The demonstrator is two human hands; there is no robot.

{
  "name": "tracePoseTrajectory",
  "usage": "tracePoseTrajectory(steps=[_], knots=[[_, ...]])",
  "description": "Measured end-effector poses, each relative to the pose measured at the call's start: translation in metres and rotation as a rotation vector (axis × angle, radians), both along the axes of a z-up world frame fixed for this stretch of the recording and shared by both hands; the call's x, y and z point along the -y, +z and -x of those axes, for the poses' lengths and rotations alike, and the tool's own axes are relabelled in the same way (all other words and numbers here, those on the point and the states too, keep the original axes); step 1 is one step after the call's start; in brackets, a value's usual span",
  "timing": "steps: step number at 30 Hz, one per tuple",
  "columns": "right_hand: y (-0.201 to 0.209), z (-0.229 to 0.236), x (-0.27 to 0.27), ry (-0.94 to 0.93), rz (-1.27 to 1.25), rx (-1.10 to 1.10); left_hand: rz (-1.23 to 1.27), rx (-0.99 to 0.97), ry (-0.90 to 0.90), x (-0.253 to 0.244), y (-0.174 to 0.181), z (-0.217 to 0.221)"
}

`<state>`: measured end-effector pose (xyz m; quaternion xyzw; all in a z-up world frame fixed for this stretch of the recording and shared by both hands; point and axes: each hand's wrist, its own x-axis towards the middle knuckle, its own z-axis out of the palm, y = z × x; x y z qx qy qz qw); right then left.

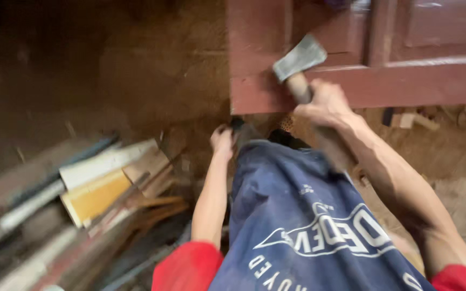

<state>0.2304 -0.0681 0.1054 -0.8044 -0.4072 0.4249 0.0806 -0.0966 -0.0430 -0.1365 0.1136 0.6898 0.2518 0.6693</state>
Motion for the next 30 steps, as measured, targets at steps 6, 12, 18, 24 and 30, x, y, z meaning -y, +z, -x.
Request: tracePoseTrajectory(steps=[6, 12, 18, 24, 30], knots=[[0.024, -0.032, 0.087, -0.085, -0.170, -0.408, -0.175, 0.001, -0.251, 0.035, 0.066, 0.031], [0.037, -0.080, 0.163, -0.197, -0.599, 0.151, -0.244, 0.275, -0.362, 0.032, 0.128, -0.047], [0.004, -0.121, 0.159, -0.150, -0.165, 0.408, -0.513, 0.232, -0.677, 0.029, 0.164, -0.209], [-0.021, -0.129, 0.170, -0.271, -0.455, 0.298, -0.889, 0.026, -0.789, 0.026, 0.162, -0.328], [-0.030, -0.126, 0.191, -0.430, -0.451, 0.078, -1.097, -0.150, -0.862, 0.016, 0.141, -0.367]])
